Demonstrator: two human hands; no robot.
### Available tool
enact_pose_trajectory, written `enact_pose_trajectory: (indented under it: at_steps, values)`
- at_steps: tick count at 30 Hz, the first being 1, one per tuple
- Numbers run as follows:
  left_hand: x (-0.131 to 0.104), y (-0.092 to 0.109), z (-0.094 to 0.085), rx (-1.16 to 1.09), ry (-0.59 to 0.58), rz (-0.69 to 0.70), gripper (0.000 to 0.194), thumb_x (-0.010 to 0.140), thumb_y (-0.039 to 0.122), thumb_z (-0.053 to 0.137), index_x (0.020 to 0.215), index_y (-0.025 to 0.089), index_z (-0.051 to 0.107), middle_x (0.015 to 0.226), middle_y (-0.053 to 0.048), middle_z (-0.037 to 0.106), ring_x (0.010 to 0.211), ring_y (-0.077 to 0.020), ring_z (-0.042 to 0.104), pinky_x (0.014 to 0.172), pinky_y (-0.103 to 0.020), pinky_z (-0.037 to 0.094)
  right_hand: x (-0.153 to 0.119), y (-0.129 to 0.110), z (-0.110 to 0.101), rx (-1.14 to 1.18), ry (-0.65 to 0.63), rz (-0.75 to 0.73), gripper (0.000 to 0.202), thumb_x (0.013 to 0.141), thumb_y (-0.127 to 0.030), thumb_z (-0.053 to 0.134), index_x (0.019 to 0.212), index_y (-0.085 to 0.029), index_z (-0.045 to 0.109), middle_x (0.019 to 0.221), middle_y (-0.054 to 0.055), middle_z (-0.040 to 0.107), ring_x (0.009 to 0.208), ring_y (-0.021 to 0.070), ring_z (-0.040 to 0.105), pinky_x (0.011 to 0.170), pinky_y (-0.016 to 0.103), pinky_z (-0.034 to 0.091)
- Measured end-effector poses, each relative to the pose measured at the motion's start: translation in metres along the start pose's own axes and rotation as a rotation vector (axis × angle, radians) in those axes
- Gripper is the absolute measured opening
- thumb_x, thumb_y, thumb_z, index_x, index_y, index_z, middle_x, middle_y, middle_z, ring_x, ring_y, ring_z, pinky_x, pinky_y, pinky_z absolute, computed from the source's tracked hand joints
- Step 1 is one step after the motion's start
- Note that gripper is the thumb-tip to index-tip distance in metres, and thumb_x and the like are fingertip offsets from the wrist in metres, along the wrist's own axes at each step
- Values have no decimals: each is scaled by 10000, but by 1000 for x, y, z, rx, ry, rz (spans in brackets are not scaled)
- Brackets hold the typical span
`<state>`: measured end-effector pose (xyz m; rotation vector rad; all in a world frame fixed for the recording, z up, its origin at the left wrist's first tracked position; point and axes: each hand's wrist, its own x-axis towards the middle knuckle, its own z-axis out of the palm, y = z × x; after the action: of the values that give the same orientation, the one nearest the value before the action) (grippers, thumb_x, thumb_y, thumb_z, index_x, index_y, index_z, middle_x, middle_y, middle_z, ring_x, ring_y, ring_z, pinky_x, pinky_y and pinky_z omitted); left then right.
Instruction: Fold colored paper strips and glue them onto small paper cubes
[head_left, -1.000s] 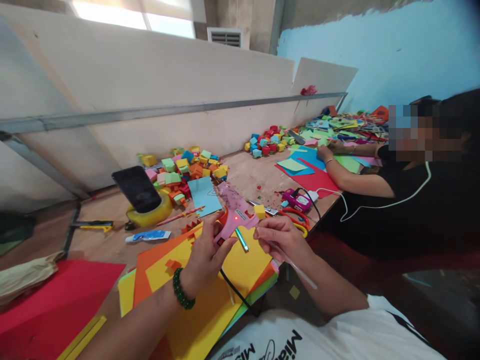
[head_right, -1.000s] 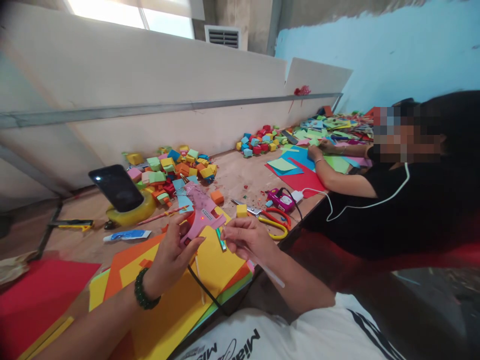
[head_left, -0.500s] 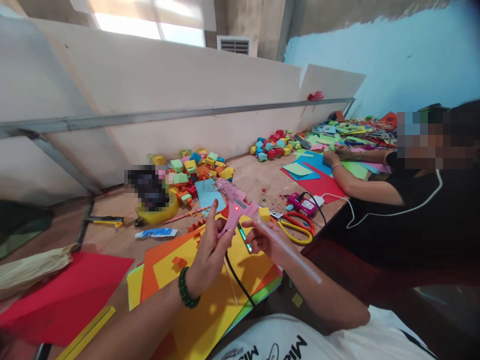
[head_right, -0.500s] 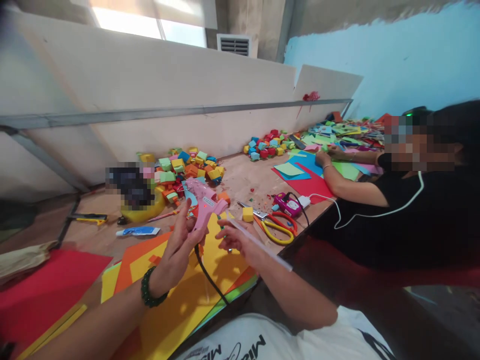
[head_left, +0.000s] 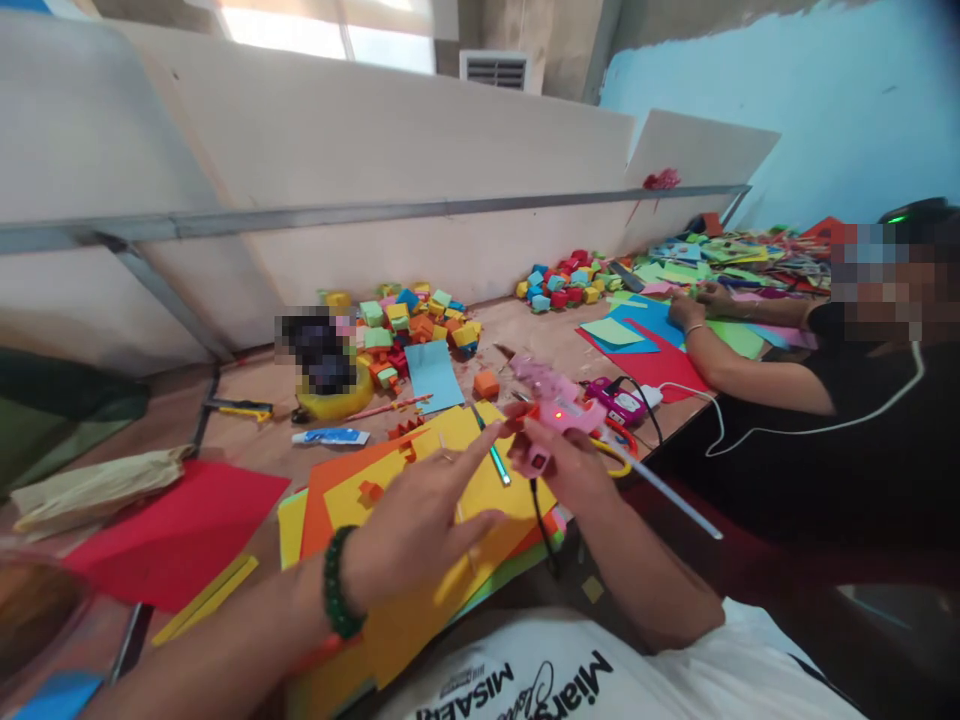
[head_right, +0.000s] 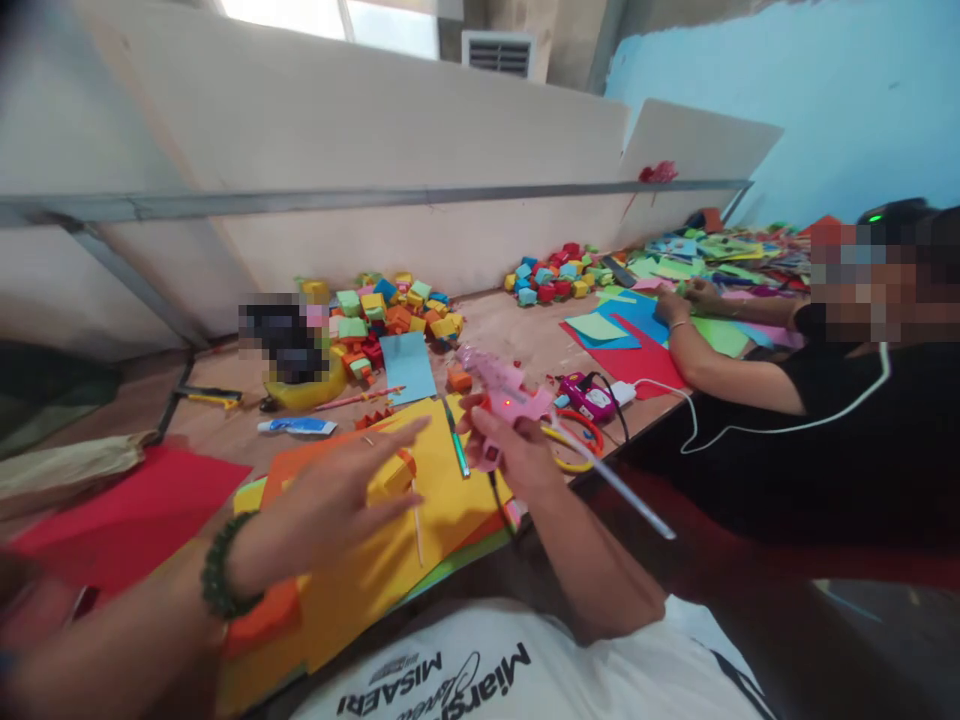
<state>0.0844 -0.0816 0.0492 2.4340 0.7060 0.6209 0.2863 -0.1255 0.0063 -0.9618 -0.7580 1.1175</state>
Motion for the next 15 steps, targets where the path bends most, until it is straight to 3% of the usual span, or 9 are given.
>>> enact_pose_trajectory:
  at_steps: [2, 5, 8, 10, 15]
  values:
    - [-4, -17, -18, 180, 17, -58, 621, 830, 571, 556, 1348, 230, 515, 1116, -120, 675, 1025, -302, 630, 890, -423, 492, -4, -12, -12, -77, -4, -48, 323, 739, -436, 715, 919, -173, 665, 743, 9, 684, 416, 61, 514, 375, 191, 341]
    - [-10, -48, -27, 289, -97, -161, 750, 774, 636, 591, 1383, 215, 473, 1282, -155, 584, 1134, -333, 576, 943, -457, 462, -13, -25, -18, -219, -54, -90, 298, 774, -448, 676, 856, -162, 660, 586, -27, 617, 353, 45, 451, 385, 199, 338]
    - [-16, -67, -17, 224, -241, -172, 919, 705, 505, 729, 1484, 263, 306, 1417, -155, 462, 1250, -343, 493, 987, -461, 438, -21, -26, -13, -303, -67, -88, 301, 757, -451, 677, 840, -163, 647, 477, -53, 532, 351, 67, 458, 386, 205, 337]
    - [-15, -71, -7, 178, -266, -154, 886, 717, 358, 732, 1486, 269, 301, 1479, -157, 375, 1303, -336, 440, 1029, -462, 406, -24, -22, -9, -334, -60, -73, 313, 751, -454, 671, 867, -166, 638, 489, -50, 536, 352, 77, 463, 368, 208, 320]
    - [-9, -74, 4, -4, -298, -143, 561, 753, 220, 619, 1306, 210, 528, 1291, -126, 537, 1145, -264, 555, 948, -365, 467, -26, -15, -6, -388, -78, -44, 323, 735, -468, 674, 814, -162, 609, 550, -39, 556, 336, 61, 439, 336, 209, 315]
